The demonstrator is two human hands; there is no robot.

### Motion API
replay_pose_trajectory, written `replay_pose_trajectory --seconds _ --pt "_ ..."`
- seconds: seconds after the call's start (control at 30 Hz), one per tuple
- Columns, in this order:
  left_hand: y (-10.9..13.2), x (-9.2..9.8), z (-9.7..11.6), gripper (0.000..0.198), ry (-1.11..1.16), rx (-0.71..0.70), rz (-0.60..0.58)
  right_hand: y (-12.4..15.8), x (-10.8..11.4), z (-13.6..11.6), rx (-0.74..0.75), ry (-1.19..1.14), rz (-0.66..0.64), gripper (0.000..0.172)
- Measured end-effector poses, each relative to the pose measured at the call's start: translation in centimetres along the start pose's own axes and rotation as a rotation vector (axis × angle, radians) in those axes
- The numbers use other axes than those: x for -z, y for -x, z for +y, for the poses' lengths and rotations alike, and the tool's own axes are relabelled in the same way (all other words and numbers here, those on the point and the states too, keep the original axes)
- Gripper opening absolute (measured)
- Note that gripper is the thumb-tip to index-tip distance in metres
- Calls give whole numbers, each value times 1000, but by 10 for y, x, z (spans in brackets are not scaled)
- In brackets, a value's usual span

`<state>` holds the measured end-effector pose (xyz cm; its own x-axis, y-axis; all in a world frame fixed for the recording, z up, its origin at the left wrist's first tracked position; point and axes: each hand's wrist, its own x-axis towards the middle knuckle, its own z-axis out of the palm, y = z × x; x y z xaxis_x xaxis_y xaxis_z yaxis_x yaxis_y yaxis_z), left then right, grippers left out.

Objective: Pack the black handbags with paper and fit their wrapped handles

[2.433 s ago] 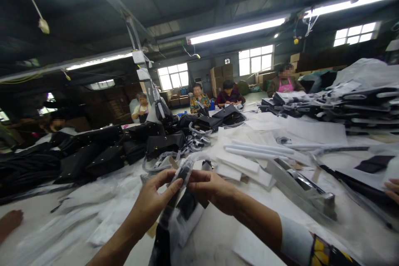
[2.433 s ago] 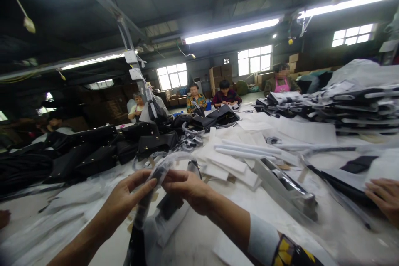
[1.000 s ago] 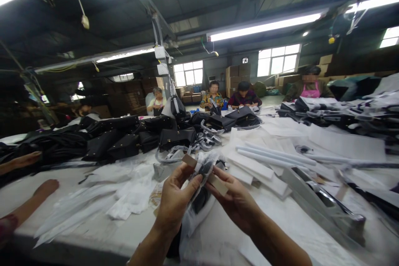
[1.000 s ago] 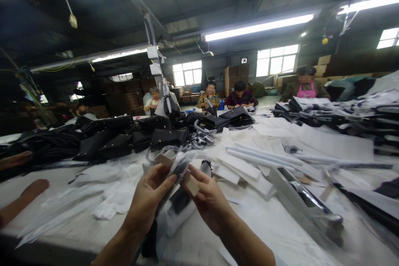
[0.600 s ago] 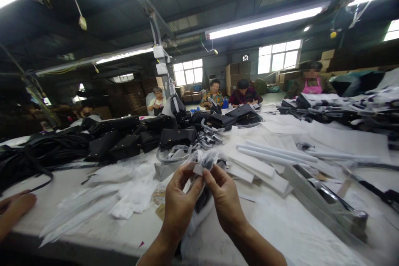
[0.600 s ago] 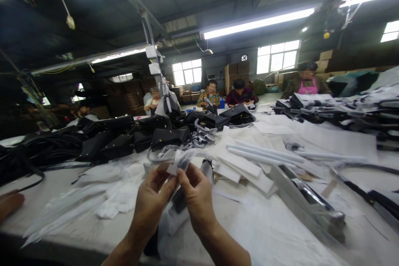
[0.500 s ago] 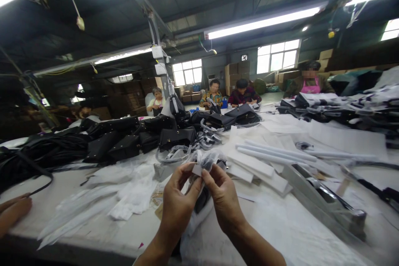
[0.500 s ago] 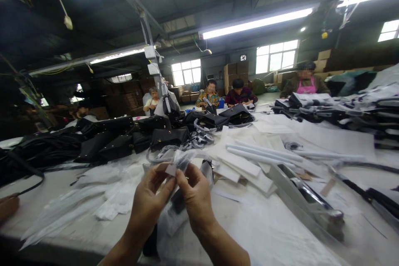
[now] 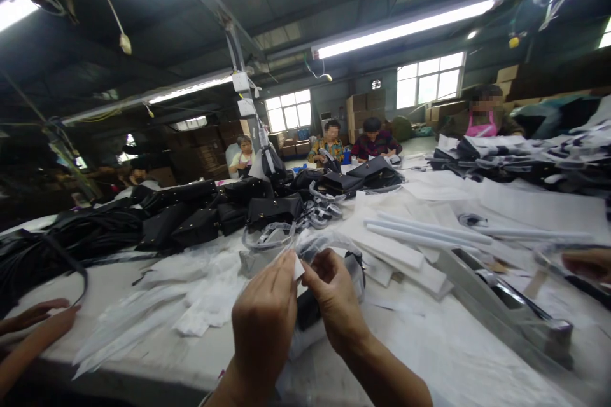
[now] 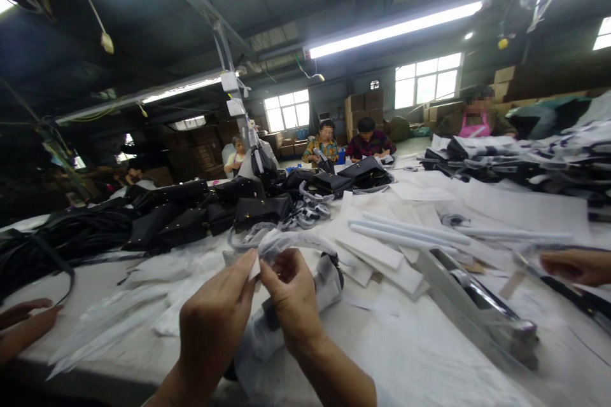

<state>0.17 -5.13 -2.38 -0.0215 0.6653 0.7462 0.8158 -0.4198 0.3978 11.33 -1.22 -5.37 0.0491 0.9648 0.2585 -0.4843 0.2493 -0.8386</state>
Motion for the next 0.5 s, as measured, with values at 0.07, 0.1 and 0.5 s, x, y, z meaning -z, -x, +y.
replay_pose_trajectory --seconds 0.07,0.1,0.5 --pt "9 -6 1 41 -54 -71 50 0 1 -1 -13 -28 -25 32" --pt "13 -9 1 44 -120 -119 71 1 1 -1 -20 -54 -45 32" --pt "0 3 -11 39 169 126 -114 -1 17 -18 -86 -107 -208 31"
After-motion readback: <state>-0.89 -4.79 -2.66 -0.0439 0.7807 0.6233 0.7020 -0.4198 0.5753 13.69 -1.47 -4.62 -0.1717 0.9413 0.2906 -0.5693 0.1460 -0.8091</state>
